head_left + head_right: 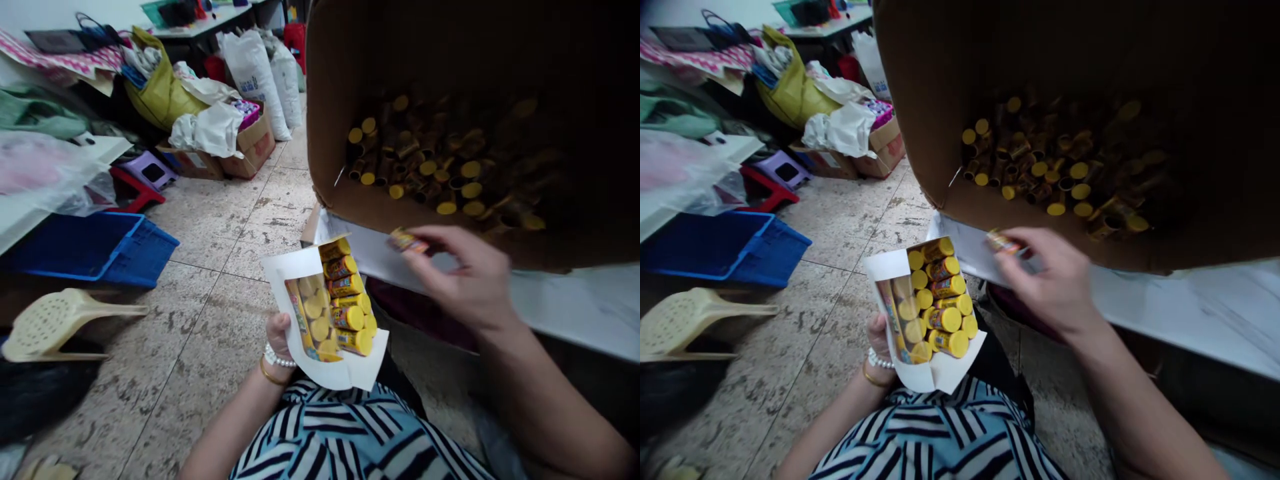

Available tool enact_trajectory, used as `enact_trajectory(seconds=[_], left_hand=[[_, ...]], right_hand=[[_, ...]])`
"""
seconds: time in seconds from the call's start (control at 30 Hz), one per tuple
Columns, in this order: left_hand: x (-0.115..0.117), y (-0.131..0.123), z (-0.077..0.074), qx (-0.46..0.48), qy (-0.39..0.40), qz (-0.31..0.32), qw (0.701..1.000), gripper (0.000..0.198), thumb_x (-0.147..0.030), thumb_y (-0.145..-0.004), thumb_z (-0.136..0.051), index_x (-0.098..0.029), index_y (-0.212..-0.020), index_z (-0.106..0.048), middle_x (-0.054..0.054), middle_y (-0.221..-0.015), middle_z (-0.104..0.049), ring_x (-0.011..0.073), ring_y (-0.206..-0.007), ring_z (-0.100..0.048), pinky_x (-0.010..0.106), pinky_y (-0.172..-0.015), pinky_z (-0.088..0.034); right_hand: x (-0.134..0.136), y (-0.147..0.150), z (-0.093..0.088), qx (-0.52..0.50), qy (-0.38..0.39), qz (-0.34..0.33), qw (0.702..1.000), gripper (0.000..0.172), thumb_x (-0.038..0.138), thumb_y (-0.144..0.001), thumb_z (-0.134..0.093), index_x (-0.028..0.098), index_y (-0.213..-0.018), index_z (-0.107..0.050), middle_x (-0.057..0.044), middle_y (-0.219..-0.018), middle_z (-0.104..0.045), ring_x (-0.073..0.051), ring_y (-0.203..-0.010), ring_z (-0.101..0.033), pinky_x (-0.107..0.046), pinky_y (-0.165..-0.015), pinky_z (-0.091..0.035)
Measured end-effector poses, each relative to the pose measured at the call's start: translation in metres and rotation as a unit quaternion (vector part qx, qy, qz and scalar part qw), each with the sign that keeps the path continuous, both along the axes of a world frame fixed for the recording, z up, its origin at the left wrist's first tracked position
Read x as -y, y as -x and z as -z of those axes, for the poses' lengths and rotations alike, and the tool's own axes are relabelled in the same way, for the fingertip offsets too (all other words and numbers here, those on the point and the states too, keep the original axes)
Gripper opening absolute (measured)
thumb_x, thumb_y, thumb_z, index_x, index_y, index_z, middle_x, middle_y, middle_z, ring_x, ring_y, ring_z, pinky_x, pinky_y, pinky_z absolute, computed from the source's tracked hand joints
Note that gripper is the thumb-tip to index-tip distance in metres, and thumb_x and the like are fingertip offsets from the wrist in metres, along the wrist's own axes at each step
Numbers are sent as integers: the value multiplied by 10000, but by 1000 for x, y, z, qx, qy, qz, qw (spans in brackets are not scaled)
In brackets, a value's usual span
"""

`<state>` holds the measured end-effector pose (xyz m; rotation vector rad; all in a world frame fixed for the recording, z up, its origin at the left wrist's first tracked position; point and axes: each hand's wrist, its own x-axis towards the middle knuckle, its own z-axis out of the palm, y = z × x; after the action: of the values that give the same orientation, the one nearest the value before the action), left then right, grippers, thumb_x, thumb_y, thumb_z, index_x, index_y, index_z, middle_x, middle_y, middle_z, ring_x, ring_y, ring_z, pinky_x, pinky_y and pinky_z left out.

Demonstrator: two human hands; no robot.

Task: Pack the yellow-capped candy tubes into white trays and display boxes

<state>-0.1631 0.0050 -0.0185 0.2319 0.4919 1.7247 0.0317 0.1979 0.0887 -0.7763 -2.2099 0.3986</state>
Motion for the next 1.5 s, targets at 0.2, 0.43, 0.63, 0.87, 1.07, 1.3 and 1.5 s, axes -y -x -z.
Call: enact_trajectory(seconds=[0.2, 0.43, 0.63, 0.87, 1.07, 1.3, 1.5], left_hand=[[-1, 3, -1, 46, -103, 61, 992, 502, -269, -846, -603, -299, -1346, -613, 18, -1070, -780, 228, -1056, -721, 301, -897, -592], [-5, 5, 7, 34, -84, 66, 994, 673, -326, -802, -630, -313, -1458, -480, 47, -1147, -757, 273, -1070, -712, 444, -1094, -467], [-10, -6, -3, -6, -37, 56, 998, 717, -406, -737, -680, -241, -1418, -531, 100, -1173, -741, 384, -1263, -583, 562, -1152, -369], [-2, -4, 3, 22, -45, 71, 996, 763, -399, -741, -684, -231, -1455, -473, 112, -1288, -687, 357, -1305, -553, 532, -1175, -339], [4, 7, 0, 60, -123, 72, 988, 602, -417, -864, -600, -251, -1436, -513, 67, -1270, -703, 281, -1251, -608, 452, -1188, -331], [8, 0, 5, 128, -243, 104, 956, 627, -590, -930, -386, -394, -1523, -327, -55, -1524, -477, 207, -1407, -454, 380, -1216, -270], [30, 4, 8, 77, -144, 139, 977, 776, -682, -866, -432, -328, -1546, -304, 41, -1463, -558, 298, -1377, -482, 494, -1224, -208]], right_hand=[[39, 34, -9, 14, -25, -187, 982, 187, 225, -897, -573, 228, -1000, -729, -26, -757, -691, -165, -680, -588, -322, -655, -501], [41, 27, -21, -21, -43, -156, 987, 206, 270, -886, -645, 206, -1080, -667, -41, -871, -727, -169, -709, -607, -322, -655, -503], [47, 42, -8, 23, -50, -205, 977, 157, 278, -910, -638, 205, -1022, -722, -58, -888, -737, -199, -795, -604, -371, -731, -501], [39, 34, -5, 60, -10, -210, 976, 236, 332, -927, -625, 236, -1101, -753, -81, -946, -707, -212, -846, -603, -378, -724, -510], [0, -29, 7, -18, -27, 26, 999, 215, 283, -889, -661, 273, -1085, -749, -42, -994, -740, -213, -875, -691, -368, -790, -550], [-58, -93, 34, 158, -105, 332, 924, 348, 429, -923, -564, 201, -1128, -728, -120, -1123, -698, -267, -982, -671, -371, -763, -546], [-84, -81, 23, 269, -41, 381, 884, 563, 533, -919, -497, 172, -1344, -573, -217, -1213, -601, -323, -878, -651, -383, -619, -464]])
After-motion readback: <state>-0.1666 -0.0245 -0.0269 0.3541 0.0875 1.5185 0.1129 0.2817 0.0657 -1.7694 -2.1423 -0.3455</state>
